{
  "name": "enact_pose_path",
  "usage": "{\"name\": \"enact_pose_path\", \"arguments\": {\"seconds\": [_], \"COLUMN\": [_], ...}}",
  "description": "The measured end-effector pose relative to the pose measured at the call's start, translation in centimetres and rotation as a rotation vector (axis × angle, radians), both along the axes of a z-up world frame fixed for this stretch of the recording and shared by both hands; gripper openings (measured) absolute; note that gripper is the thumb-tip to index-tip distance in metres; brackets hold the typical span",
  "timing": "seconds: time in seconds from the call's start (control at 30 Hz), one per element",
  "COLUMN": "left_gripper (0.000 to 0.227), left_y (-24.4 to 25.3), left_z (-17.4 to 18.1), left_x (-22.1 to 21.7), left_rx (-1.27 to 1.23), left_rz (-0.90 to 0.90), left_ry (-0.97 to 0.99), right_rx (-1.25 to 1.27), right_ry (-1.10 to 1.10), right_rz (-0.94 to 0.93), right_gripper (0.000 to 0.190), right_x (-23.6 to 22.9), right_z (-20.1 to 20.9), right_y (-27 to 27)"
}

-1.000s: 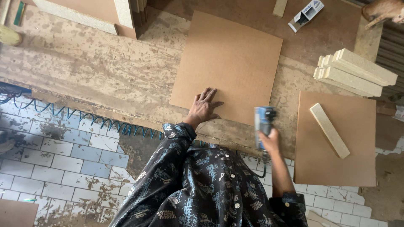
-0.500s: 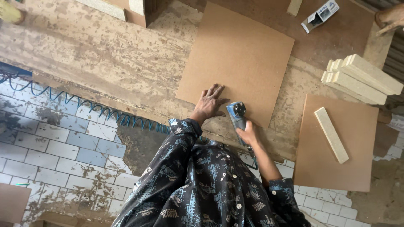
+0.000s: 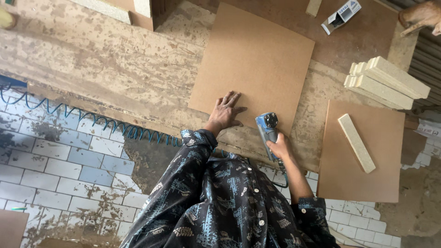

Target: The person repeatedly places small wooden strips onto a large brown board and secures them using a pneumatic nail gun. The person handles the strips and the board one at a time, moving the board to a stack after each strip is attached.

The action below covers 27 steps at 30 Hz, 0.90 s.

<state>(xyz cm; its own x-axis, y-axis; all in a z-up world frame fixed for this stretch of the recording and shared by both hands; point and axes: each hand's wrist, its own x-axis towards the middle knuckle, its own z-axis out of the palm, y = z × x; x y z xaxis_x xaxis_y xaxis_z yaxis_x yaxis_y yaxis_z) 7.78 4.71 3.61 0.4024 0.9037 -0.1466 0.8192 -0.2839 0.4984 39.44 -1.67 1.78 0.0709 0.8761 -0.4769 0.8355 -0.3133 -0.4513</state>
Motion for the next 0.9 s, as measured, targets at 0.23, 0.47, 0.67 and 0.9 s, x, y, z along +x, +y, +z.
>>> {"name": "enact_pose_path", "arguments": {"seconds": [0.23,0.47,0.67,0.9], "left_gripper": [0.090,0.094,0.085,0.047], "left_y": [0.1,2.3,6.6,-0.3], "left_z": [1.9,-4.1,-8.1,5.0], "left_x": [-0.8,-8.5,-11.0,-7.5], "left_rx": [-0.044,-0.079,-0.428,-0.411], "left_rz": [0.077,0.827,0.965,0.989], "left_ry": [0.037,-0.034,-0.429,-0.824], "right_rx": [0.187,0.397,0.455,0.792], "right_ry": [-0.167,-0.541,-0.511,-0.375], "right_rz": [-0.067,-0.161,-0.150,-0.024], "right_gripper": [0.052,0.062,0.084,0.069], "right_x": [4.7,12.8,11.5,12.8], "right_z": [-0.3,0.1,-3.6,-5.1], "right_y": [0.2,1.9,1.6,0.1]}}
